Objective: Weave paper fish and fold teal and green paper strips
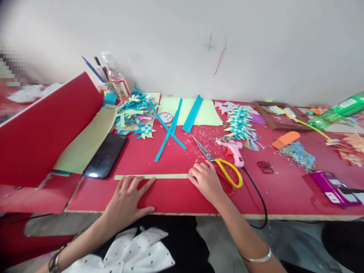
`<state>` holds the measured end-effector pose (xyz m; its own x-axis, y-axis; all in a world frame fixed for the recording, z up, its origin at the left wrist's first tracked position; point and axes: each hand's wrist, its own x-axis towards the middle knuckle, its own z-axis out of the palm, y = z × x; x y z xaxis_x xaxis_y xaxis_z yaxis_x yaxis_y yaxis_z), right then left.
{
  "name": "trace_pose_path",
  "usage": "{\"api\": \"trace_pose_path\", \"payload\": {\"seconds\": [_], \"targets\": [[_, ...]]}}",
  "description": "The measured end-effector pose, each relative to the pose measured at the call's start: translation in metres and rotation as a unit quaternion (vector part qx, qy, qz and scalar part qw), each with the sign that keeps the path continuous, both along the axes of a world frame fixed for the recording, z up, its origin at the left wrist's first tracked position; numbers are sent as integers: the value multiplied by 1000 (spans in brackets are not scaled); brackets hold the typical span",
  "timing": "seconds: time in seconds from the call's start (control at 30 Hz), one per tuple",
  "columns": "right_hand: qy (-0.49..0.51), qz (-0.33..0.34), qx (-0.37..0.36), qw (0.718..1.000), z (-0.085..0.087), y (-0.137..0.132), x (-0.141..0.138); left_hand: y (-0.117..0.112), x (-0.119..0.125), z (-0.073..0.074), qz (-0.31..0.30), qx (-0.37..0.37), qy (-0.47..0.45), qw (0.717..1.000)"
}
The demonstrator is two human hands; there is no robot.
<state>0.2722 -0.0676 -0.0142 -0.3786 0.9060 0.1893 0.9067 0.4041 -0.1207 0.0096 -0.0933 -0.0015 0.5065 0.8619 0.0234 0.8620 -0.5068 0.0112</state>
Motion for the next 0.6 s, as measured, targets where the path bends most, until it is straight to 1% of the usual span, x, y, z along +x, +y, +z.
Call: {"api": "trace_pose_path", "payload": {"seconds": [0.2, 0.4, 0.6], "targets": [[-2, -32, 15, 999, -1, -4, 13, 1, 0, 0, 0, 0, -2, 1000], [-20, -40, 19, 999, -1, -5, 18, 0, 0, -1, 1, -2, 3, 1000], [-13, -47, 41, 998, -4, -9, 20, 4, 2, 4, 0, 14, 16, 1000]]}}
